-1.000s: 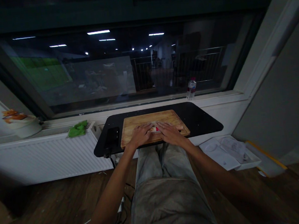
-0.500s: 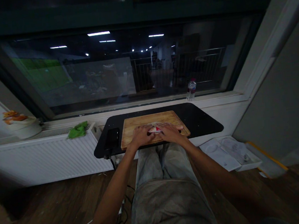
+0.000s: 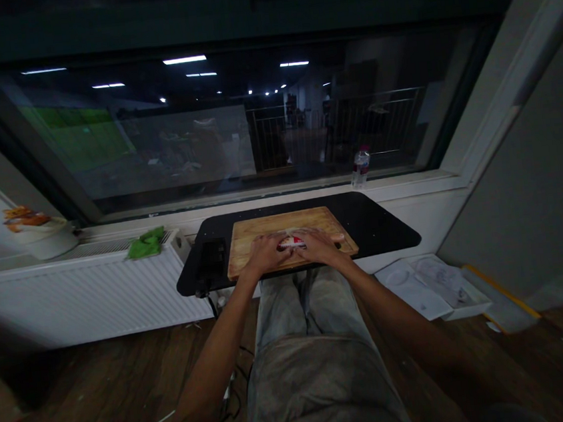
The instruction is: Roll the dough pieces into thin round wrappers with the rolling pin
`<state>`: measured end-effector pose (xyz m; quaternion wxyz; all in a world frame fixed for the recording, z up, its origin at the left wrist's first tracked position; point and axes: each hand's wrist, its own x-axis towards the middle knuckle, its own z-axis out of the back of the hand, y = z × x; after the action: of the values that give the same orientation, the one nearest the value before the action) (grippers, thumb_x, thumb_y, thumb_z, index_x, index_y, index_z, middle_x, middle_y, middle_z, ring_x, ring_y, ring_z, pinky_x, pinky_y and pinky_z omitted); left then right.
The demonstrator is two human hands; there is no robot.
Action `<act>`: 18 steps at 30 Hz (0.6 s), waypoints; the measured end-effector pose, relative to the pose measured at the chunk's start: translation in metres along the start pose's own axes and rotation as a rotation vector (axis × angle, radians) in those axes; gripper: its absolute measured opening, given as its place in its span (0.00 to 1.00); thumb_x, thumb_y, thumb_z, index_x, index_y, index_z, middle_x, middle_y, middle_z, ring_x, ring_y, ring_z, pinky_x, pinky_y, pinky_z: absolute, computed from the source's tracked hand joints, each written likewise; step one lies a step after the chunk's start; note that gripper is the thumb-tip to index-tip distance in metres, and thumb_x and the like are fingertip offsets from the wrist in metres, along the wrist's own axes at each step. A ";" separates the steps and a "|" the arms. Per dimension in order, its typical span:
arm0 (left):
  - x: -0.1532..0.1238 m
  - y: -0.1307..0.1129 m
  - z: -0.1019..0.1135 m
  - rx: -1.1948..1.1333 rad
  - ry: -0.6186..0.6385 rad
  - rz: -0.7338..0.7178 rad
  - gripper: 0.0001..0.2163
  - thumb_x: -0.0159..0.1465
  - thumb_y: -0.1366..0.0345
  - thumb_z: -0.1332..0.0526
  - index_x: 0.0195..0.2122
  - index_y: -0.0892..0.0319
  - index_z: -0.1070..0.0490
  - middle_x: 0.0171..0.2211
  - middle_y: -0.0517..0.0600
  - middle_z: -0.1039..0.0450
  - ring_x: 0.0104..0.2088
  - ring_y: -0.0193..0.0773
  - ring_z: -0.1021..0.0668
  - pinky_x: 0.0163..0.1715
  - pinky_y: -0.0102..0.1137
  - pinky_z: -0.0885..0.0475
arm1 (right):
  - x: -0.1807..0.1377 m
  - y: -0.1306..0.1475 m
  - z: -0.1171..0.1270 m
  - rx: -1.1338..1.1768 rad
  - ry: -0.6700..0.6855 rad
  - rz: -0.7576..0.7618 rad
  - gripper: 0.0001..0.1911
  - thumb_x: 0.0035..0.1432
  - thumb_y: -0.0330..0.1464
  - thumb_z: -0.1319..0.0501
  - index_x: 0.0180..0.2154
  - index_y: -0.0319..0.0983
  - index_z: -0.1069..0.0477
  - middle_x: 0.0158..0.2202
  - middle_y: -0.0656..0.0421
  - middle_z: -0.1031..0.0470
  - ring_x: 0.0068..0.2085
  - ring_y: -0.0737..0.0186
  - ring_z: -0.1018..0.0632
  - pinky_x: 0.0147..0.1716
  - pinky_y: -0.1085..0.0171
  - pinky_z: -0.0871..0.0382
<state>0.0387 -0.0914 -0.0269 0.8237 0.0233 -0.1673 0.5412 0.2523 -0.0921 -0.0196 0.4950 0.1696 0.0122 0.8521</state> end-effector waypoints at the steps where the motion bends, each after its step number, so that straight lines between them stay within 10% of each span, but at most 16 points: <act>1: 0.000 0.001 -0.001 0.003 -0.002 -0.014 0.25 0.75 0.49 0.34 0.69 0.52 0.21 0.64 0.56 0.18 0.62 0.55 0.17 0.65 0.44 0.26 | -0.001 0.000 -0.001 -0.005 -0.006 0.013 0.31 0.73 0.37 0.36 0.74 0.40 0.29 0.72 0.47 0.24 0.72 0.43 0.25 0.75 0.45 0.35; 10: -0.006 0.003 -0.004 0.027 -0.012 -0.060 0.23 0.84 0.55 0.54 0.68 0.54 0.24 0.70 0.55 0.23 0.68 0.48 0.21 0.67 0.42 0.29 | -0.016 -0.018 -0.007 -0.055 -0.059 0.153 0.29 0.82 0.35 0.54 0.72 0.33 0.27 0.74 0.45 0.27 0.75 0.50 0.28 0.79 0.48 0.43; 18: 0.004 -0.010 -0.005 0.090 -0.028 0.129 0.23 0.84 0.59 0.55 0.57 0.61 0.20 0.58 0.62 0.17 0.58 0.51 0.17 0.59 0.42 0.26 | -0.007 -0.042 0.015 -0.295 -0.096 -0.162 0.26 0.83 0.39 0.51 0.55 0.38 0.14 0.62 0.47 0.16 0.69 0.44 0.23 0.72 0.47 0.36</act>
<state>0.0504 -0.0906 -0.0289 0.7827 0.0572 -0.1555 0.5999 0.2951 -0.0794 -0.0151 0.5818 0.1339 -0.1229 0.7928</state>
